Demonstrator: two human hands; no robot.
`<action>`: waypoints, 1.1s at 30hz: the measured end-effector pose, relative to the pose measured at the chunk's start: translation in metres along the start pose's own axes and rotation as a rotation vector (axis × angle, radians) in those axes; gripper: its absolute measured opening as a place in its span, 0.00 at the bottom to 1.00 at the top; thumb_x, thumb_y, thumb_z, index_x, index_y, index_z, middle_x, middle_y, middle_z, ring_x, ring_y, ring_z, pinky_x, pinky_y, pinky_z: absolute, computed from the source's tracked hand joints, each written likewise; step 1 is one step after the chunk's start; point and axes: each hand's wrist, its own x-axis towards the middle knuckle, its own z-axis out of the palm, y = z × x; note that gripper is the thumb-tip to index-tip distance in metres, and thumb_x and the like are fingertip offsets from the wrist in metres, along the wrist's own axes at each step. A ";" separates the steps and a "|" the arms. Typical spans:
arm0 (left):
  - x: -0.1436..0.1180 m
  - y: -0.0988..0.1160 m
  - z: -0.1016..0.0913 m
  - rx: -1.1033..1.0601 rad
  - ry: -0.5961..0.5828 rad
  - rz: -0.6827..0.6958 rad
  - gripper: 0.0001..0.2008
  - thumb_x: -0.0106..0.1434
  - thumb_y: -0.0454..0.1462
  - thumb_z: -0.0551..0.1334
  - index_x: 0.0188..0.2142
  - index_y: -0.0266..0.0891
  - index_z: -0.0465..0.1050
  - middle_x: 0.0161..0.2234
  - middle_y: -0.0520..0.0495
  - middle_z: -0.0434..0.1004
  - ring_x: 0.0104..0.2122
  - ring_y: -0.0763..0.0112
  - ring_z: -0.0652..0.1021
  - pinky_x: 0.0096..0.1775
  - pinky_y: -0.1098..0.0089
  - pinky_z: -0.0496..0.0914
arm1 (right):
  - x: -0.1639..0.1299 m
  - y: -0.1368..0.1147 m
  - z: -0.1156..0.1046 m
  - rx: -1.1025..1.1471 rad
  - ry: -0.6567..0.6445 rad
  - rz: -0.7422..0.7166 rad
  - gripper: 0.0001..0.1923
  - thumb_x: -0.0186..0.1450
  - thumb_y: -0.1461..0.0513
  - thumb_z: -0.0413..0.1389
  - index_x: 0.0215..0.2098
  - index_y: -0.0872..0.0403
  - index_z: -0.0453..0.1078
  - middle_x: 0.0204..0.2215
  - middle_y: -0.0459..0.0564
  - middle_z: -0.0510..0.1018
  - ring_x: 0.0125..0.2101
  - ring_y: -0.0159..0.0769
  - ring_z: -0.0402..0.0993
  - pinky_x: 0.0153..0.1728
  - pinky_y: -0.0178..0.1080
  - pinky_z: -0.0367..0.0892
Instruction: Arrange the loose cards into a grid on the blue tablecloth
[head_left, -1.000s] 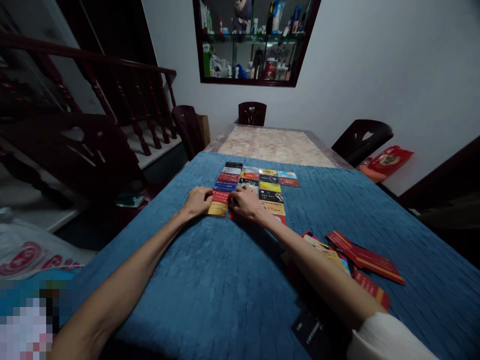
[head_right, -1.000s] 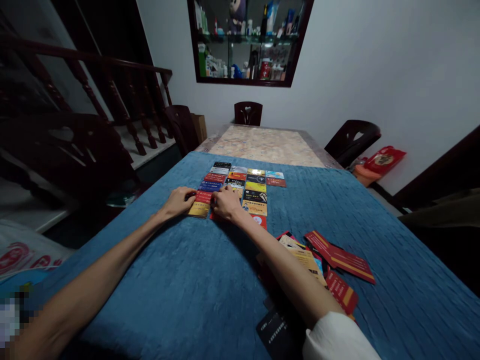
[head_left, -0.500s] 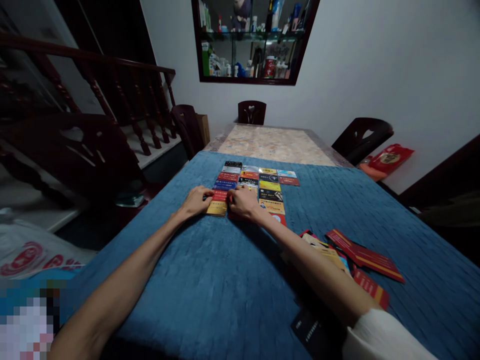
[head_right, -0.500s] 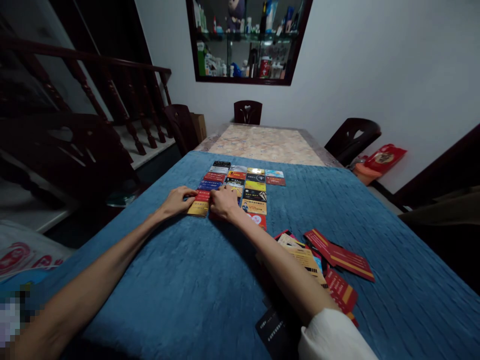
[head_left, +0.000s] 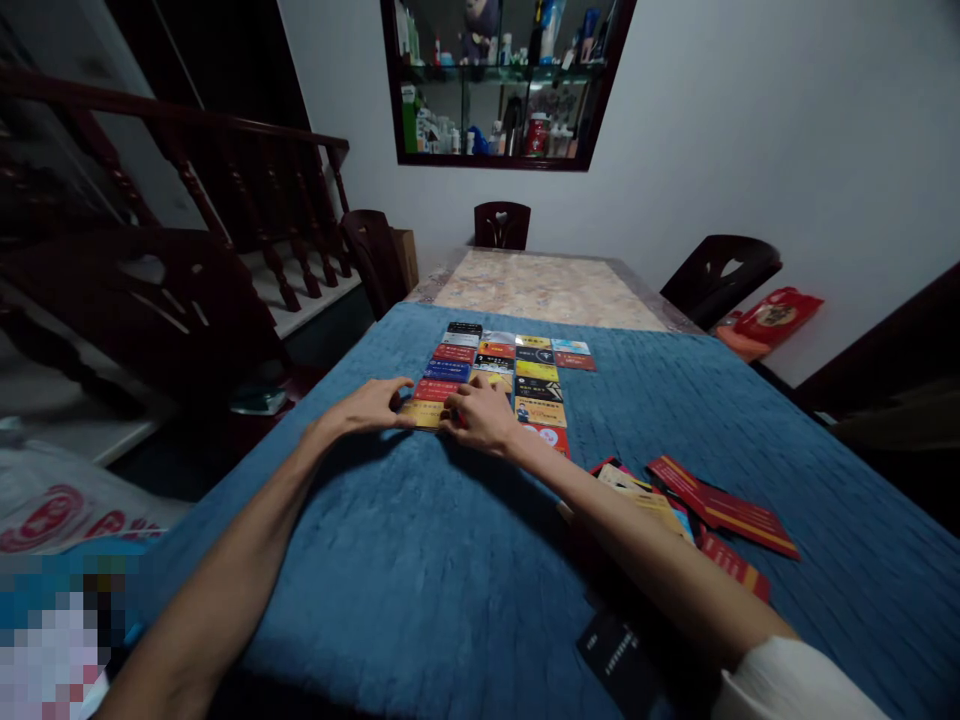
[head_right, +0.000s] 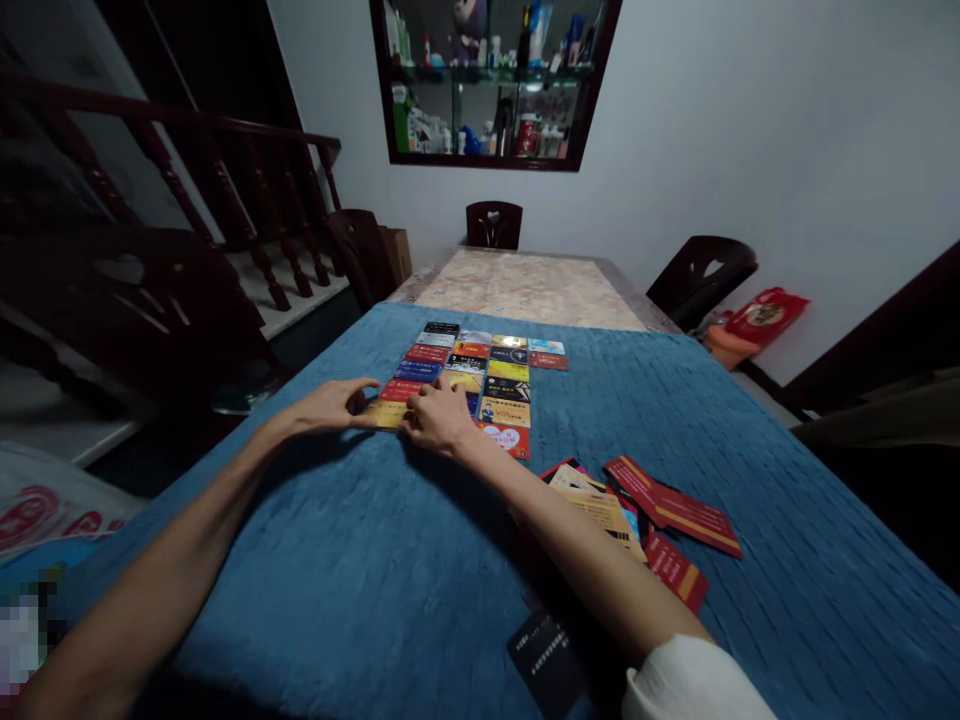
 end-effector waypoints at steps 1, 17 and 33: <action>-0.001 0.001 -0.001 0.010 -0.019 0.011 0.38 0.51 0.48 0.66 0.59 0.34 0.67 0.36 0.45 0.78 0.34 0.62 0.76 0.36 0.67 0.68 | -0.002 -0.001 0.000 0.000 -0.006 -0.013 0.17 0.67 0.51 0.52 0.46 0.53 0.75 0.48 0.56 0.77 0.52 0.52 0.61 0.46 0.49 0.59; -0.001 -0.006 0.004 -0.026 0.073 0.145 0.23 0.51 0.46 0.65 0.45 0.39 0.76 0.31 0.48 0.78 0.29 0.66 0.75 0.33 0.69 0.69 | -0.007 0.001 0.003 0.012 -0.010 -0.030 0.17 0.68 0.52 0.52 0.48 0.51 0.74 0.49 0.55 0.77 0.52 0.51 0.62 0.46 0.48 0.58; 0.012 -0.005 0.021 0.041 0.425 0.223 0.16 0.64 0.43 0.55 0.40 0.38 0.78 0.42 0.42 0.78 0.43 0.60 0.74 0.51 0.60 0.68 | -0.057 0.069 -0.021 -0.014 0.160 0.095 0.13 0.69 0.57 0.53 0.46 0.51 0.76 0.44 0.54 0.79 0.48 0.48 0.63 0.42 0.44 0.53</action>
